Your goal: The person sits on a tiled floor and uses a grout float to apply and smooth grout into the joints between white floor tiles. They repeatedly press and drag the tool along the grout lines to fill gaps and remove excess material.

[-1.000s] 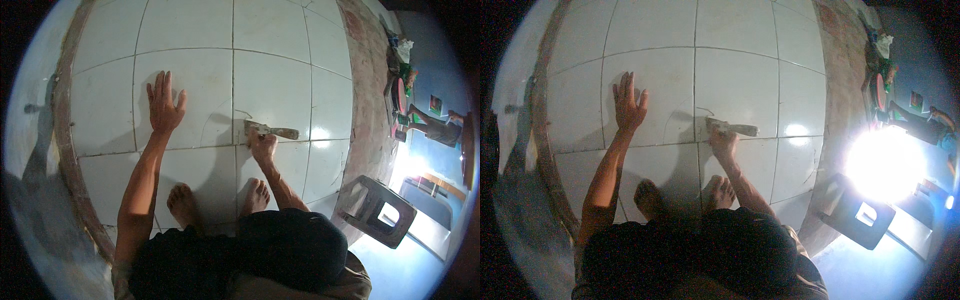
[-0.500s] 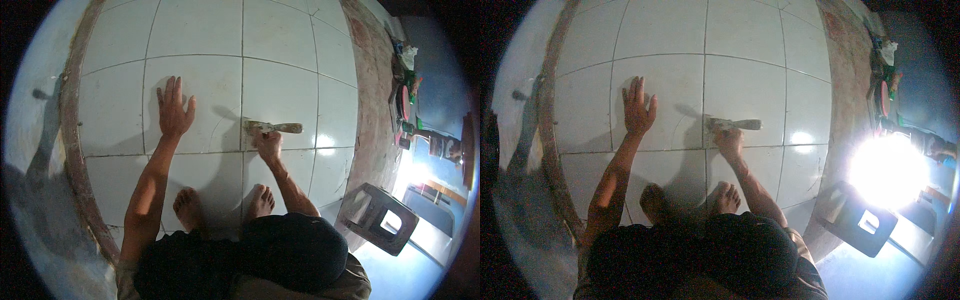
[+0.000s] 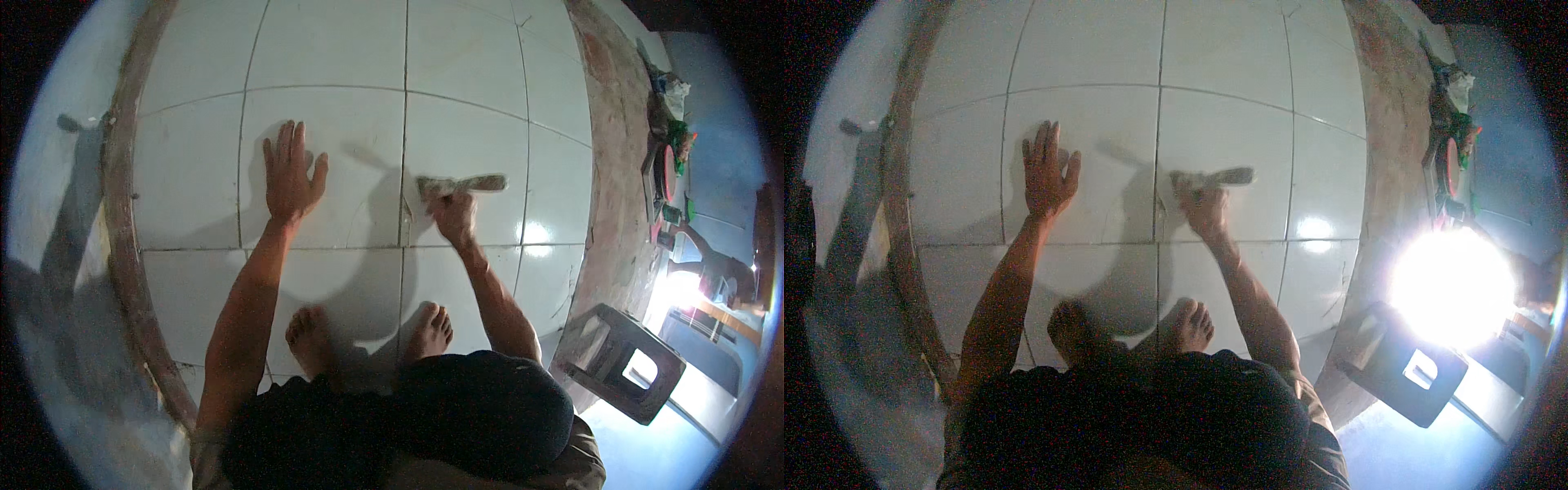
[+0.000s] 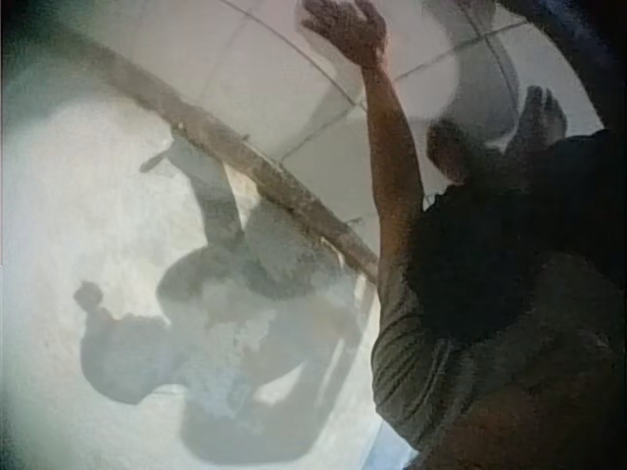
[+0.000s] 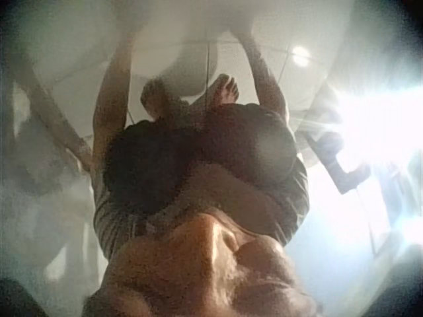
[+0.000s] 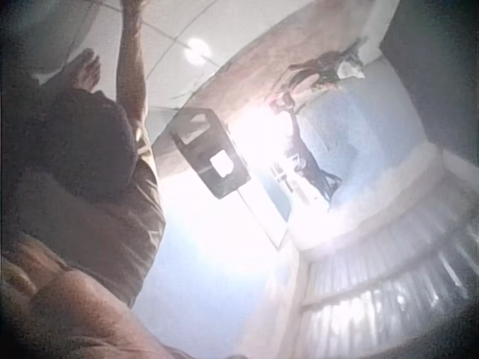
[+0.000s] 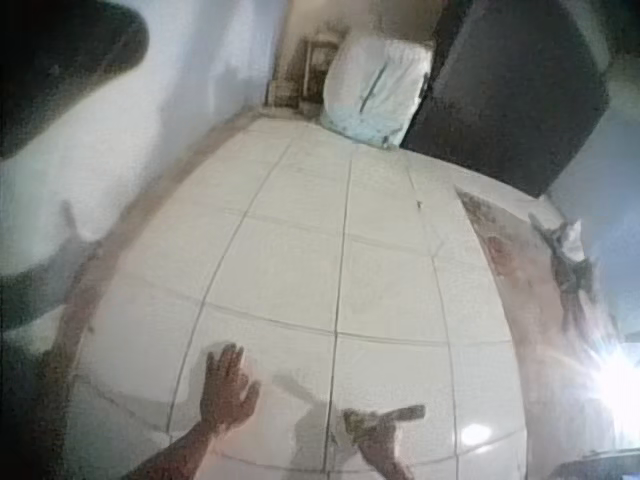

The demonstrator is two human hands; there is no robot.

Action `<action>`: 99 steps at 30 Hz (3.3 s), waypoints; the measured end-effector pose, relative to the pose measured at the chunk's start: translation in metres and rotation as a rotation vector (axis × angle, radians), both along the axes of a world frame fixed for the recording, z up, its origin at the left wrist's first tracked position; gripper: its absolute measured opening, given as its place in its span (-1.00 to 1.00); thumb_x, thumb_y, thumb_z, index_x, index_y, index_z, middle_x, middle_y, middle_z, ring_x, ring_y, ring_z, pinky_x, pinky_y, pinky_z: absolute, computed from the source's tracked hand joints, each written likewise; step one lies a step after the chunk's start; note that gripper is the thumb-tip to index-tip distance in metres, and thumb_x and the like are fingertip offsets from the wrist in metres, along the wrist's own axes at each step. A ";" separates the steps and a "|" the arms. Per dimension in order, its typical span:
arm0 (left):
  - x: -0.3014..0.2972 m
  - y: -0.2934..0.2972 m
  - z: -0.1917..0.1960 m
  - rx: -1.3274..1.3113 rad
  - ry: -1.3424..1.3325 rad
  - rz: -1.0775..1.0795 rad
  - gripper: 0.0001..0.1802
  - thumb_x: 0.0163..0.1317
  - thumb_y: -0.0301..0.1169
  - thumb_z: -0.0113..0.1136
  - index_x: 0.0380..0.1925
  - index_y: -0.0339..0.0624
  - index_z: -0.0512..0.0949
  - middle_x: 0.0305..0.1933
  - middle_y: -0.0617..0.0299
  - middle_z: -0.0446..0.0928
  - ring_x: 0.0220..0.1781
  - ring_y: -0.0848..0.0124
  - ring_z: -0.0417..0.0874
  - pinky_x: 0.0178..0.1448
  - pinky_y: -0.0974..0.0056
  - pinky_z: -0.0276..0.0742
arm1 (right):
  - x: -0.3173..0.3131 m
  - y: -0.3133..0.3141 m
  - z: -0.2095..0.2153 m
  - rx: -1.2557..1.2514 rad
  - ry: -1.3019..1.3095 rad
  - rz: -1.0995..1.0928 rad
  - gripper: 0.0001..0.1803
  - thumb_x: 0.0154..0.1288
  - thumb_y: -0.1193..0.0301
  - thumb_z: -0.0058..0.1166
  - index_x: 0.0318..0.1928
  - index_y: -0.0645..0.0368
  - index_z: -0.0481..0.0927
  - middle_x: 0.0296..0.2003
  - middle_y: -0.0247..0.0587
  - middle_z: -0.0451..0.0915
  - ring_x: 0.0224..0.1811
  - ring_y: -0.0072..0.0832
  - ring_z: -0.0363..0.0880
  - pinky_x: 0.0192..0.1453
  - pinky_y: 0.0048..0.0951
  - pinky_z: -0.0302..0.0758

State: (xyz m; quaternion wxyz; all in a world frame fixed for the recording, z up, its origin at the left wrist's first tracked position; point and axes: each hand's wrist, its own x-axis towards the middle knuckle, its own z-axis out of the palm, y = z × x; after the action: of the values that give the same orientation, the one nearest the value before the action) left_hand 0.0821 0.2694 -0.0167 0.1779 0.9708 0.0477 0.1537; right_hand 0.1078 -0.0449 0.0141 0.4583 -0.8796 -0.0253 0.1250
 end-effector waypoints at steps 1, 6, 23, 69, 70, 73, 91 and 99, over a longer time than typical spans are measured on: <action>-0.006 0.002 -0.002 0.011 0.023 0.011 -0.25 0.45 -0.08 0.06 0.48 -0.31 0.20 0.54 -0.20 0.22 0.63 -0.06 0.16 0.67 -0.32 -0.11 | 0.013 -0.001 0.003 -0.155 0.110 0.012 -0.69 0.45 0.20 0.17 -0.21 0.20 0.75 -0.48 -0.18 0.74 -0.50 -0.46 0.68 -0.39 -0.24 0.61; -0.001 0.002 -0.003 -0.007 0.009 0.017 -0.26 0.46 -0.07 0.04 0.49 -0.30 0.20 0.54 -0.18 0.21 0.63 -0.03 0.16 0.68 -0.32 -0.12 | -0.009 0.012 0.008 -0.236 0.141 0.164 -0.76 0.42 0.25 0.20 -0.17 0.18 0.71 -0.33 -0.12 0.74 -0.29 -0.38 0.74 -0.22 -0.26 0.64; 0.000 0.003 -0.010 0.017 0.007 0.013 -0.23 0.48 -0.01 -0.02 0.49 -0.32 0.20 0.56 -0.18 0.19 0.64 -0.01 0.15 0.69 -0.30 -0.11 | -0.007 -0.025 0.013 -0.045 0.337 0.047 -0.74 0.42 0.25 0.21 -0.15 0.19 0.74 -0.34 -0.07 0.74 -0.28 -0.41 0.72 -0.21 -0.32 0.63; 0.007 -0.005 -0.006 -0.017 -0.087 -0.042 -0.25 0.50 -0.01 -0.01 0.49 -0.30 0.20 0.52 -0.22 0.24 0.60 -0.08 0.22 0.65 -0.33 -0.08 | -0.120 -0.033 -0.066 -0.142 0.096 -0.393 -0.64 0.42 0.29 0.29 -0.51 0.24 0.66 -0.68 -0.32 0.60 -0.65 -0.63 0.51 -0.55 -0.44 0.41; 0.002 0.001 -0.009 0.010 -0.077 -0.033 -0.25 0.50 -0.02 0.00 0.49 -0.30 0.19 0.53 -0.22 0.24 0.60 -0.08 0.21 0.65 -0.34 -0.08 | -0.122 -0.007 -0.054 -0.156 0.237 -0.407 -0.65 0.41 0.29 0.28 -0.48 0.26 0.66 -0.68 -0.33 0.59 -0.64 -0.63 0.51 -0.53 -0.43 0.44; -0.001 0.005 -0.010 0.040 -0.084 -0.034 -0.25 0.50 -0.03 0.01 0.50 -0.30 0.18 0.53 -0.21 0.22 0.60 -0.08 0.21 0.65 -0.34 -0.07 | -0.112 0.003 -0.038 -0.123 0.143 -0.307 -0.66 0.41 0.30 0.28 -0.47 0.28 0.67 -0.67 -0.34 0.60 -0.64 -0.62 0.52 -0.51 -0.43 0.45; -0.003 0.002 0.002 -0.042 -0.059 -0.049 -0.29 0.51 -0.06 -0.01 0.51 -0.25 0.18 0.58 -0.11 0.18 0.65 -0.01 0.14 0.67 -0.36 -0.21 | -0.080 0.002 0.030 0.417 0.117 -0.420 -0.54 0.51 0.19 0.19 -0.49 0.28 0.66 -0.69 -0.24 0.57 -0.67 -0.57 0.48 -0.59 -0.46 0.36; -0.074 -0.138 0.089 -0.202 0.097 -0.590 -0.27 0.52 -0.01 -0.12 0.52 -0.26 0.20 0.68 -0.11 0.00 0.73 -0.02 -0.10 0.61 -0.50 -0.48 | -0.090 0.011 0.044 0.432 0.009 -0.300 -0.50 0.57 0.13 0.02 -0.30 0.38 0.68 -0.52 -0.14 0.64 -0.52 -0.50 0.56 -0.42 -0.40 0.44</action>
State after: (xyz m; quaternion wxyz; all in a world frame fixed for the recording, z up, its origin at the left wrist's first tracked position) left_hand 0.0085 0.1311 0.0723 0.3078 0.9263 -0.2128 0.0435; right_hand 0.0175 -0.0338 0.0585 0.6489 -0.7548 0.0813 0.0514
